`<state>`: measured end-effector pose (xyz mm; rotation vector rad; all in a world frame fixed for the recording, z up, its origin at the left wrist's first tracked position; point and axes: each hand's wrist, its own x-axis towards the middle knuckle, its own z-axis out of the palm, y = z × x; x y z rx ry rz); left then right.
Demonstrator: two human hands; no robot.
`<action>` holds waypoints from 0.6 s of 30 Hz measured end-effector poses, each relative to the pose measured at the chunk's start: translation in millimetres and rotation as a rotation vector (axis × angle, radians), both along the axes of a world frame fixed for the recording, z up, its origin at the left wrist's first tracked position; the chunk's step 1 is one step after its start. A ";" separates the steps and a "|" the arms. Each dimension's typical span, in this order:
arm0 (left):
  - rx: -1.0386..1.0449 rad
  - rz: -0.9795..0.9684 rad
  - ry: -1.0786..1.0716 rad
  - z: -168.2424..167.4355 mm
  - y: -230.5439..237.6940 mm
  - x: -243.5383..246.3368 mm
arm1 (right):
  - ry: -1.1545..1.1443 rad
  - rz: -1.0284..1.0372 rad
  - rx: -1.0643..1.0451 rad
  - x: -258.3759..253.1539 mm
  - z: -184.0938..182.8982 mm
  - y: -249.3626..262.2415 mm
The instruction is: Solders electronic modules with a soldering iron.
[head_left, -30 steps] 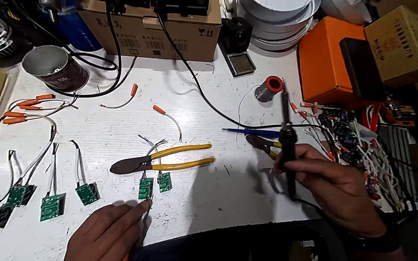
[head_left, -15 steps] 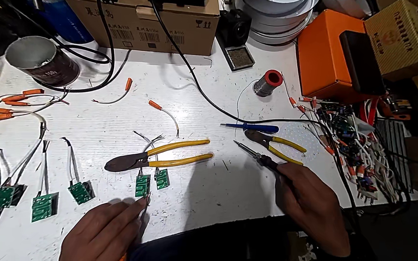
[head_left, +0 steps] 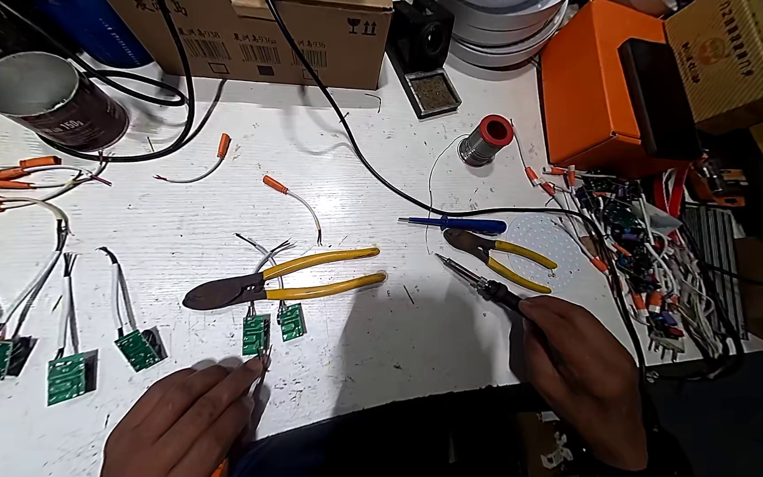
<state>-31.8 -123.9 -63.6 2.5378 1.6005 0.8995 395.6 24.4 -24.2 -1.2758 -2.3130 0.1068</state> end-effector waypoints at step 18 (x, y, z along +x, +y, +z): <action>0.004 0.000 0.001 0.0 0.8 0.6 | -0.076 0.020 0.006 0.1 1.2 3.6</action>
